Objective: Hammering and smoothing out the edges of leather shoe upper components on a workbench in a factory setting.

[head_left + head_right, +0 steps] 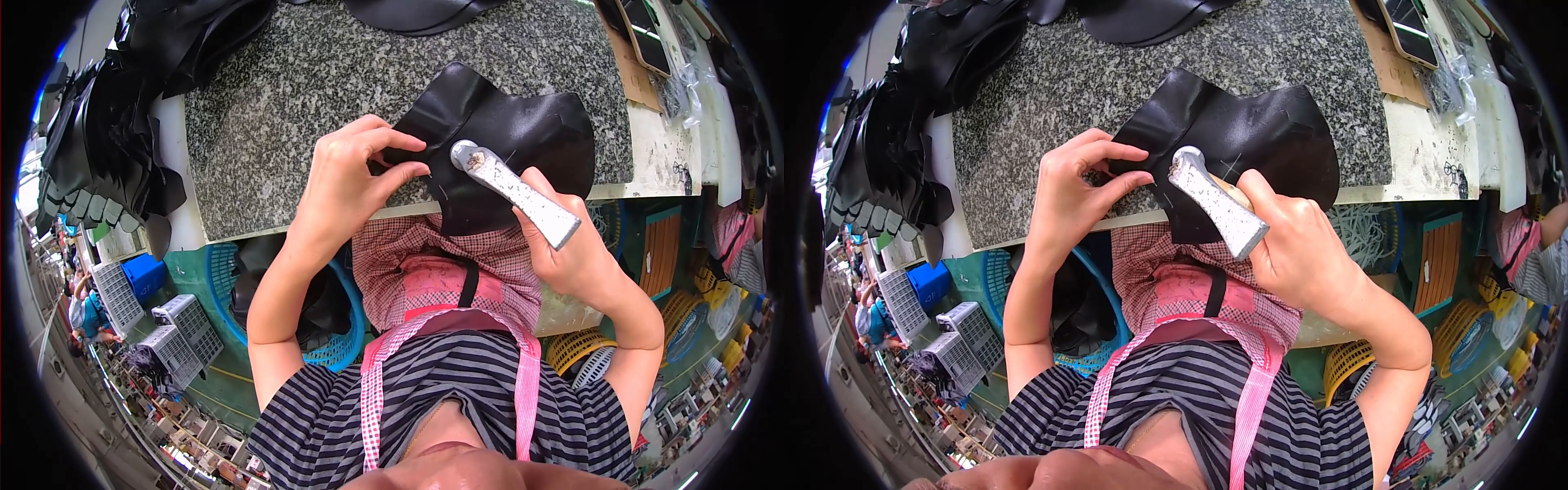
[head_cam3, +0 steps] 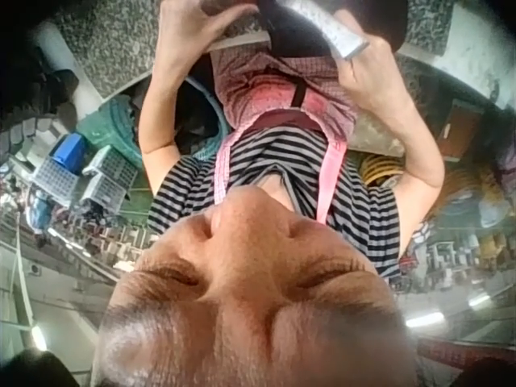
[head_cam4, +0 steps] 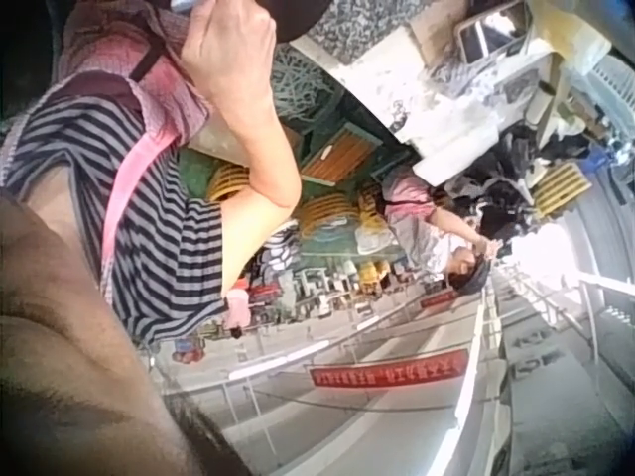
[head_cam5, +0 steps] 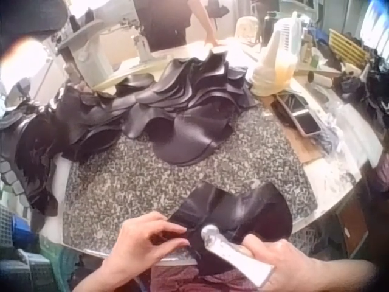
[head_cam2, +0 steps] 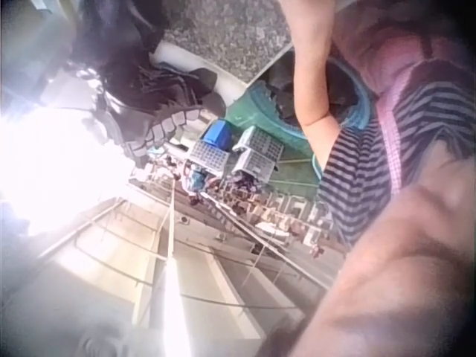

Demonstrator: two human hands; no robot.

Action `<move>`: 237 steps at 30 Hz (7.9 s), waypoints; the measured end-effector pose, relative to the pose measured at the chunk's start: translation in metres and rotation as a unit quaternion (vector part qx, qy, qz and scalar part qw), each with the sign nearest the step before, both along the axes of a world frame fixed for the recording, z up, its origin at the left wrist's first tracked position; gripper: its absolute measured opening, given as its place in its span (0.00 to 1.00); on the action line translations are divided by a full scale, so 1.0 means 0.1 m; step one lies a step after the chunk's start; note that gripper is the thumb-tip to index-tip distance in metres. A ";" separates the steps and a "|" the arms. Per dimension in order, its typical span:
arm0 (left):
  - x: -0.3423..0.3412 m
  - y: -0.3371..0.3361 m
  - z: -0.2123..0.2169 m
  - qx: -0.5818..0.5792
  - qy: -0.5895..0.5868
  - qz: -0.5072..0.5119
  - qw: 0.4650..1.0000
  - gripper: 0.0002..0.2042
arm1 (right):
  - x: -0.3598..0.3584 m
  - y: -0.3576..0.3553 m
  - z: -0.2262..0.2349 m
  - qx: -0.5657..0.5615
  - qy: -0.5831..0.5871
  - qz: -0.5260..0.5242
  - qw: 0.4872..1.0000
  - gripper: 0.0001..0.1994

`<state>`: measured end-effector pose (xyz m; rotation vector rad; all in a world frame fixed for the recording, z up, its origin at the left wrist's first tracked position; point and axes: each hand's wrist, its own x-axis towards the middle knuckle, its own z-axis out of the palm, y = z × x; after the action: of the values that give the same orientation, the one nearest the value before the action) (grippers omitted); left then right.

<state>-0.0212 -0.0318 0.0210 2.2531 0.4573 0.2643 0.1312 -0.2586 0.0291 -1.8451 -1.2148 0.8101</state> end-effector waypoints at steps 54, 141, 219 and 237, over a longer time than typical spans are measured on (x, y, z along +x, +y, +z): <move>0.04 0.35 -0.09 0.109 -0.081 -0.139 0.981 0.21 | -0.11 0.23 0.30 0.007 -0.089 0.049 0.995 0.14; -0.02 -0.49 0.03 -0.698 0.050 0.228 0.677 0.19 | -0.07 0.40 -0.31 0.183 0.317 -0.157 0.917 0.22; 0.12 -0.31 0.23 0.127 -0.018 -0.200 0.971 0.27 | 1.42 2.18 0.22 0.298 -0.275 -0.155 0.901 0.20; 0.34 -0.16 0.07 0.115 -0.015 -0.123 0.986 0.11 | 0.41 -0.47 0.37 -0.036 0.100 -0.088 0.990 0.20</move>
<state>0.0124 -0.0475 0.0281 2.4982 0.1339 0.2321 0.1722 -0.3054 0.0657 -1.8492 -0.8941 0.9254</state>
